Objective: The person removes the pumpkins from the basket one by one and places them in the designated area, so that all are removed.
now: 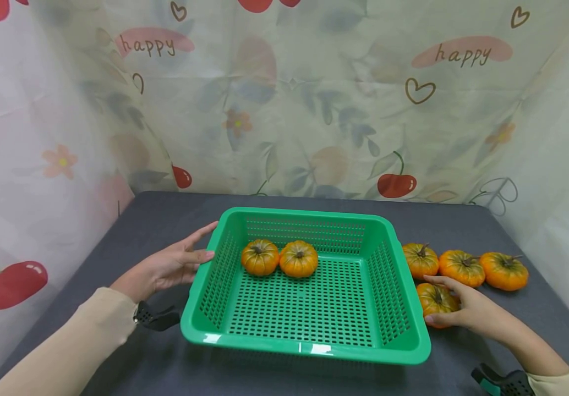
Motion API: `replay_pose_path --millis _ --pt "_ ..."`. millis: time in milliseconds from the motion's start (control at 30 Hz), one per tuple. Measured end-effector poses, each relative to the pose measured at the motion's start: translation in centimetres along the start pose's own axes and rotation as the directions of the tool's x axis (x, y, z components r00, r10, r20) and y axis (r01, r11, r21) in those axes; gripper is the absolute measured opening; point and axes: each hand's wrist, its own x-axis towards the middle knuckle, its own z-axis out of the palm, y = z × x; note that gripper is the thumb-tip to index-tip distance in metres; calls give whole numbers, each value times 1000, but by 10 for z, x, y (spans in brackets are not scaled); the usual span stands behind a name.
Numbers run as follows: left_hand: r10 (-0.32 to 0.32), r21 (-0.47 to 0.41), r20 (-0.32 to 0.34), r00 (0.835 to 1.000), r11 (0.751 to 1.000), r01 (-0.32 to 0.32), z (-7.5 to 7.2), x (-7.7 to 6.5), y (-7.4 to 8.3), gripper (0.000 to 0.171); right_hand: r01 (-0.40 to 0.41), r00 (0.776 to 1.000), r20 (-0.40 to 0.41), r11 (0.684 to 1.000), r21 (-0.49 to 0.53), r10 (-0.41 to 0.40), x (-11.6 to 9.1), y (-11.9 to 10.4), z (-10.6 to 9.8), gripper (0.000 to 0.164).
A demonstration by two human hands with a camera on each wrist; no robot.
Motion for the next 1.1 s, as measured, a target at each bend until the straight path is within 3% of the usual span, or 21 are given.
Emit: replay_pose_path --millis 533,900,1100 --pt "5 -3 6 1000 1000 -5 0 1 0 88 29 999 13 999 22 -29 -3 -1 -5 74" --pt "1 0 7 1000 1000 -1 -1 1 -1 87 3 1000 16 1000 7 -3 -6 -10 -25 72" --pt "2 1 5 1000 1000 -2 0 0 0 87 45 998 -33 999 28 -44 -5 -22 -39 67"
